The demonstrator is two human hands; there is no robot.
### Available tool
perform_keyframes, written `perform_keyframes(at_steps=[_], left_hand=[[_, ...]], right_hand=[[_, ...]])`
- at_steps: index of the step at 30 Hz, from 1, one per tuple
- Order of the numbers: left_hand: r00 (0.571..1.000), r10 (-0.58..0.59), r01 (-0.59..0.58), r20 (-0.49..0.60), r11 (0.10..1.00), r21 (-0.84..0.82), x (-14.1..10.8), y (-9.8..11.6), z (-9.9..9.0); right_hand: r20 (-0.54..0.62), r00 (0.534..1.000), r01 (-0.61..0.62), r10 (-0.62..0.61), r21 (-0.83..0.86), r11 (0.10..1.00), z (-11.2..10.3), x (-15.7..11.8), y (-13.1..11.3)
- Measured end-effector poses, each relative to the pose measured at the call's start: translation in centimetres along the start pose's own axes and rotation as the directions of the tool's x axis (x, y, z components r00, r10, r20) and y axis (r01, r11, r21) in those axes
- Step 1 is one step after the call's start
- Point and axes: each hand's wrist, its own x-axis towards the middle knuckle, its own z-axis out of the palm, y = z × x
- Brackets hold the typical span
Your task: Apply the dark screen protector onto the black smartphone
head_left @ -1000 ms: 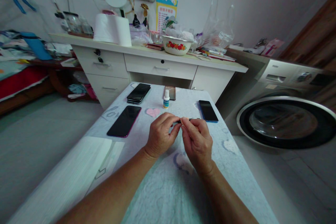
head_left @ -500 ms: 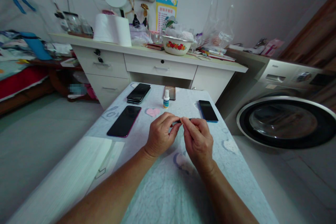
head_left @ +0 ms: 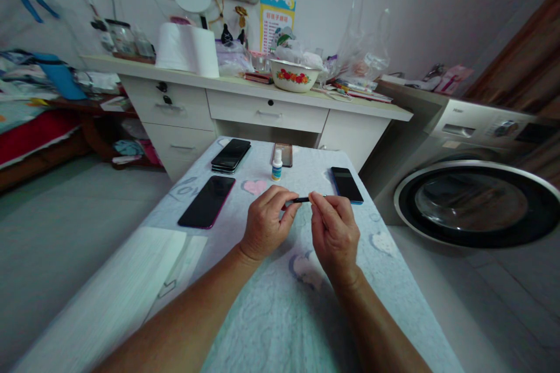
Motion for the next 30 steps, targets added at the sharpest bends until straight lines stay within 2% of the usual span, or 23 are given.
perform_keyframes(at_steps=[10, 20, 30], left_hand=[[1.000, 0.005, -0.005, 0.017, 1.000, -0.004, -0.02, 0.16, 0.00], [1.000, 0.012, -0.012, 0.016, 1.000, -0.013, 0.00, 0.17, 0.07], [1.000, -0.004, 0.004, -0.003, 1.000, -0.009, 0.00, -0.01, -0.02]], right_hand=[[0.038, 0.997, 0.057, -0.061, 0.089, 0.994, 0.39, -0.05, -0.72], [0.061, 0.998, 0.030, -0.035, 0.078, 0.997, 0.15, -0.04, -0.62], [-0.016, 1.000, -0.008, 0.009, 0.047, 0.999, -0.05, 0.21, -0.08]])
